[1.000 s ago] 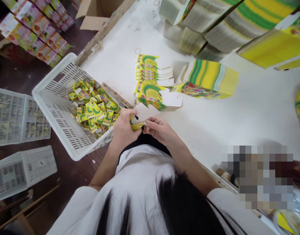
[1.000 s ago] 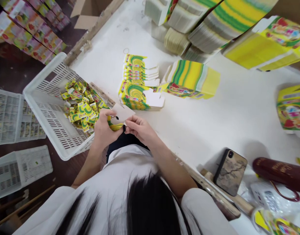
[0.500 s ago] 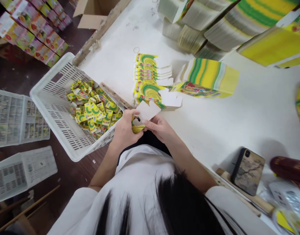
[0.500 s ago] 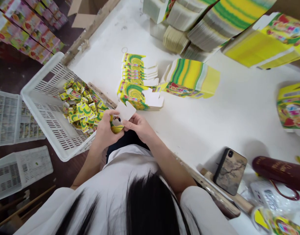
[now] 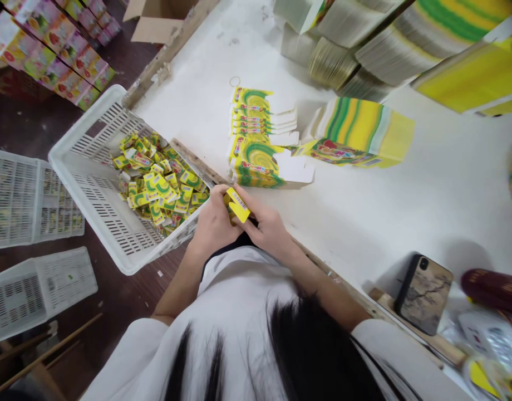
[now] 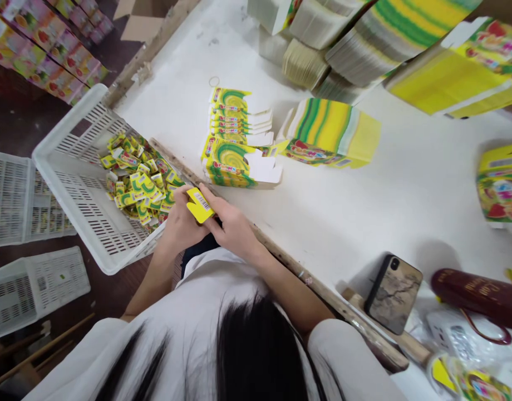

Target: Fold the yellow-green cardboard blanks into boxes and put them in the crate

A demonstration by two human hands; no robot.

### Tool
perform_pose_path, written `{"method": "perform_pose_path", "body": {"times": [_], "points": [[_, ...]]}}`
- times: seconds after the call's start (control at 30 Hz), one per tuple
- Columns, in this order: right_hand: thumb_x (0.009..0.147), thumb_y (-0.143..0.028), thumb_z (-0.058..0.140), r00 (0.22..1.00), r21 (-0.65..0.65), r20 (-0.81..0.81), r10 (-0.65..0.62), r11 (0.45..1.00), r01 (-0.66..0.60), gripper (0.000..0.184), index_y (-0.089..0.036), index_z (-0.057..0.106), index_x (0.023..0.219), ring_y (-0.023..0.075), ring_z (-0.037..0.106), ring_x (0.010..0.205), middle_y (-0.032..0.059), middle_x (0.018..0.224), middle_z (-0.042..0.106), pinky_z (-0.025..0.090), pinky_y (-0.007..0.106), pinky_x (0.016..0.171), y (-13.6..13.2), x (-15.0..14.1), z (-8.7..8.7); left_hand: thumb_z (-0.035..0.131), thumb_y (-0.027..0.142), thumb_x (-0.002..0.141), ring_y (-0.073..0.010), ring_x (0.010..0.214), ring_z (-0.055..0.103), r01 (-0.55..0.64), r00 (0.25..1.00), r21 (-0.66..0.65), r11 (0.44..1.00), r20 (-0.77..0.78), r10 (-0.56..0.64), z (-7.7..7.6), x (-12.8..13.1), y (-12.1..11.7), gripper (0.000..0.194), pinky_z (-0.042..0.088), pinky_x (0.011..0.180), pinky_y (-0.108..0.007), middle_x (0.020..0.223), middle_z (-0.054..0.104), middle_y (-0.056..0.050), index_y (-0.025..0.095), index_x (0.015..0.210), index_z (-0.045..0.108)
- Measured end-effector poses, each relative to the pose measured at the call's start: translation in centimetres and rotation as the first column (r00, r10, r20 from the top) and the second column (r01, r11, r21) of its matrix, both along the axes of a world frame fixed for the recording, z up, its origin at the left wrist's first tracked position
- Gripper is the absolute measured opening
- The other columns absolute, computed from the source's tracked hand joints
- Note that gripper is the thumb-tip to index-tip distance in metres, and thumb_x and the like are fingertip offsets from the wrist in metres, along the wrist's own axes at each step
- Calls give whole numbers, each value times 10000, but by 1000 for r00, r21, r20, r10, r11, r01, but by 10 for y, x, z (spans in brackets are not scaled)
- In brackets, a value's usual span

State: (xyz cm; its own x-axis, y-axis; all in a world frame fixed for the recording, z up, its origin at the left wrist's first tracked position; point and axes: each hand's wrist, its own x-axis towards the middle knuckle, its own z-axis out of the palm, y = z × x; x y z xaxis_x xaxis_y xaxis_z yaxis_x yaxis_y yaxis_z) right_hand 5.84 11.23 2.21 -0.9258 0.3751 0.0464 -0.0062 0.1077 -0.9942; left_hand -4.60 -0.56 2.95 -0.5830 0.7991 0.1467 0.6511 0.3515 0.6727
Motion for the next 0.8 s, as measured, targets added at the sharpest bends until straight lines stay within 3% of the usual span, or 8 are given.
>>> {"method": "perform_pose_path", "body": {"times": [0.1,0.23,0.33,0.47,0.7,0.8], "points": [[962,-305,543,991,-4,-20,-133,991,133,458,-279,575,1418,253,621,1248,33,1398,639,465,420,1111,2,-1,1,700,187,684,-252,1087,586,-45,997,70,997,-65,49,-2,2,2,792,518,879,-396,1260,478,-136,204,1343,262],[968,-395,557,960,-101,17,-279,955,279,478,-305,552,1437,266,599,1277,16,1437,606,424,470,1156,7,-1,-4,716,177,707,-292,1158,550,-70,984,14,997,-164,72,5,2,-1,649,488,971,-460,1218,548,-128,203,1279,411],[961,-377,574,976,42,-46,-212,976,214,462,-312,574,1419,271,528,1366,30,1478,566,383,461,1189,9,1,-8,716,185,737,-269,1104,594,-44,985,11,999,-164,45,12,-2,-6,545,501,968,-434,1161,614,-102,213,1234,495],[959,-341,586,990,272,-89,-110,953,130,347,-312,684,1290,257,577,1316,72,1447,589,481,418,1097,17,5,-9,737,212,732,-256,1111,623,5,987,32,999,-159,0,19,-11,-12,545,514,985,-406,1177,657,-101,204,1244,553],[917,-286,664,983,347,-114,147,932,-100,227,-301,766,1119,209,697,1056,77,1200,701,565,360,923,50,15,4,762,260,710,-232,1055,678,116,990,29,993,-81,-113,28,-19,-18,533,541,954,-377,1146,718,-80,197,1220,621],[890,-240,694,991,375,-90,99,925,-58,236,-299,772,1105,217,701,1033,79,1170,704,572,371,907,46,16,3,751,254,716,-236,1063,679,118,989,20,993,-94,-115,27,-17,-16,519,541,958,-377,1147,722,-90,185,1216,629]]}}
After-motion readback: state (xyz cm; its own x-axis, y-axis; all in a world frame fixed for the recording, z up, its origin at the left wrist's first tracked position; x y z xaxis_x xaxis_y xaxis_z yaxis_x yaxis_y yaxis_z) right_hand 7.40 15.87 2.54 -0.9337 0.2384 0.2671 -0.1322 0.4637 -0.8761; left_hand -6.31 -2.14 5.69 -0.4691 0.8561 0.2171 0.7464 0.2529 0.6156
